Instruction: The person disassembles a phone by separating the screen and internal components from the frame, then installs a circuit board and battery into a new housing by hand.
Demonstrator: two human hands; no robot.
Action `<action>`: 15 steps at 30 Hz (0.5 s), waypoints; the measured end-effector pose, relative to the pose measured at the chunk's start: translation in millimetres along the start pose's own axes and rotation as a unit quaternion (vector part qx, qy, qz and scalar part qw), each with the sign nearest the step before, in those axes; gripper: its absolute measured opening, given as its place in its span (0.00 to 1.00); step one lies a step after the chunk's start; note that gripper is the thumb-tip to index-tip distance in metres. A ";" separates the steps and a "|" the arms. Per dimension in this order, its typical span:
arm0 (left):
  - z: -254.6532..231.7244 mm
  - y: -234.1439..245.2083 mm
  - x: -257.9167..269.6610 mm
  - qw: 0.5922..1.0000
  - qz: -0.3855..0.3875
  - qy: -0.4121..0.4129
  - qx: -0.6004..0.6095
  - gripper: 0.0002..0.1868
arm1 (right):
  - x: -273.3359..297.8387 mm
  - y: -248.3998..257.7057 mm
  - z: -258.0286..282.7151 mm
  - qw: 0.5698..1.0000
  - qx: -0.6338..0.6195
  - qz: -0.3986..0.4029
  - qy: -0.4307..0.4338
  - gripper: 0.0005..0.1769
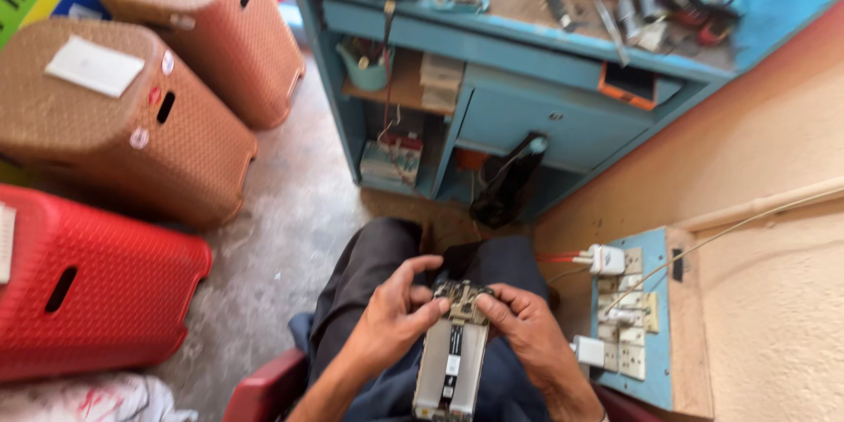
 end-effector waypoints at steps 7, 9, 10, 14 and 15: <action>30.2 -0.8 -15.0 0.993 0.022 0.048 0.109 0.16 | -9.0 -3.7 5.1 0.999 0.040 0.010 -0.009 0.13; 45.2 2.1 -21.5 0.988 0.022 0.065 0.140 0.14 | -14.1 -4.8 7.2 0.998 0.012 0.025 -0.056 0.13; 54.3 4.0 -24.5 0.983 0.018 0.079 0.165 0.14 | -16.4 -5.1 10.2 0.996 -0.003 0.033 -0.080 0.14; 91.8 30.7 -33.7 0.993 -0.046 0.092 0.050 0.15 | -40.3 35.5 98.2 0.970 0.175 -0.063 0.158 0.13; 104.0 40.1 -32.6 0.994 -0.054 0.093 0.011 0.15 | -43.5 54.9 135.4 0.932 0.232 -0.099 0.261 0.15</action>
Point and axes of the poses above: each hand's wrist, its own x-axis away from the middle knuckle, its own y-axis out of the back of the hand, z = x × y, the point moved 4 cm from there along -x, towards the middle knuckle, and after that the axes turned 2 degrees about z, right-handed, at the moved point
